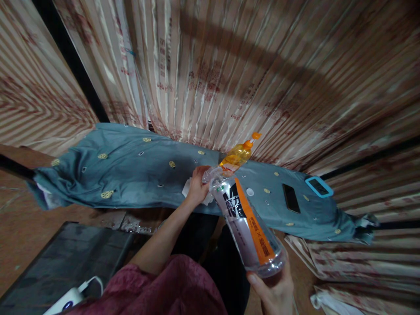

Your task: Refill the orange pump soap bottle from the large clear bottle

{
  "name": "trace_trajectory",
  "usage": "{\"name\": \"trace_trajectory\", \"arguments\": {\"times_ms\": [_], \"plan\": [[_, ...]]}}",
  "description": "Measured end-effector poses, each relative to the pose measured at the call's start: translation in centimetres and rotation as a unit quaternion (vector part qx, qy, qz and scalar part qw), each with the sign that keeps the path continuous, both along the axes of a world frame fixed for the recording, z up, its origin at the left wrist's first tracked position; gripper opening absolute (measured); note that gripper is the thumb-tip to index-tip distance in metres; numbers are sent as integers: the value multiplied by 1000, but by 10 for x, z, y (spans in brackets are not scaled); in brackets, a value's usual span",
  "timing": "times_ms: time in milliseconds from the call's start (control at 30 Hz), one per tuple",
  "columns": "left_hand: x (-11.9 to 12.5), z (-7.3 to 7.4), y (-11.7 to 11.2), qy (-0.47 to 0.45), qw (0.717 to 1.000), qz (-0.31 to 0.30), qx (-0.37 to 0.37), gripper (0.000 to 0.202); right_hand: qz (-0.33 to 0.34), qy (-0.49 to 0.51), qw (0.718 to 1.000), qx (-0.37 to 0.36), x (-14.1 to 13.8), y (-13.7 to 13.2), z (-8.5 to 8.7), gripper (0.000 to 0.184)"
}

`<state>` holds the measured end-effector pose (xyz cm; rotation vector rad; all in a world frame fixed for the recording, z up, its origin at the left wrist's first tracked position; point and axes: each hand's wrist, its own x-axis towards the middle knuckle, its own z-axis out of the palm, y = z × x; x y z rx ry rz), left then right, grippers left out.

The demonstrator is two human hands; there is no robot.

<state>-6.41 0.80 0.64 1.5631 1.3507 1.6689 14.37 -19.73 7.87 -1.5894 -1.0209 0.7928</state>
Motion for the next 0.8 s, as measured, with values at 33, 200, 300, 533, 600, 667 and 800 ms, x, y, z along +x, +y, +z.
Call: {"name": "trace_trajectory", "arguments": {"times_ms": [33, 200, 300, 533, 600, 667, 800], "plan": [[0, -1, 0, 1, 1000, 2, -1, 41, -3, 5, 1000, -4, 0, 0, -1, 98], [1, -2, 1, 1, 1000, 8, 0, 41, -6, 21, 1000, 2, -3, -1, 1, 93], [1, -2, 0, 2, 1000, 7, 0, 42, 0, 18, 1000, 2, -5, -1, 3, 95], [2, -1, 1, -6, 1000, 12, 4, 41, 16, 3, 1000, 17, -3, -1, 3, 95], [2, -1, 1, -6, 1000, 11, 5, 41, 14, 1, 1000, 22, -4, -1, 3, 94], [2, 0, 0, -9, 1000, 10, 4, 41, 9, -7, 1000, 26, -4, -1, 3, 94], [2, 1, 0, -8, 1000, 9, 0, 41, 7, -13, 1000, 27, -3, -1, 1, 95]]}}
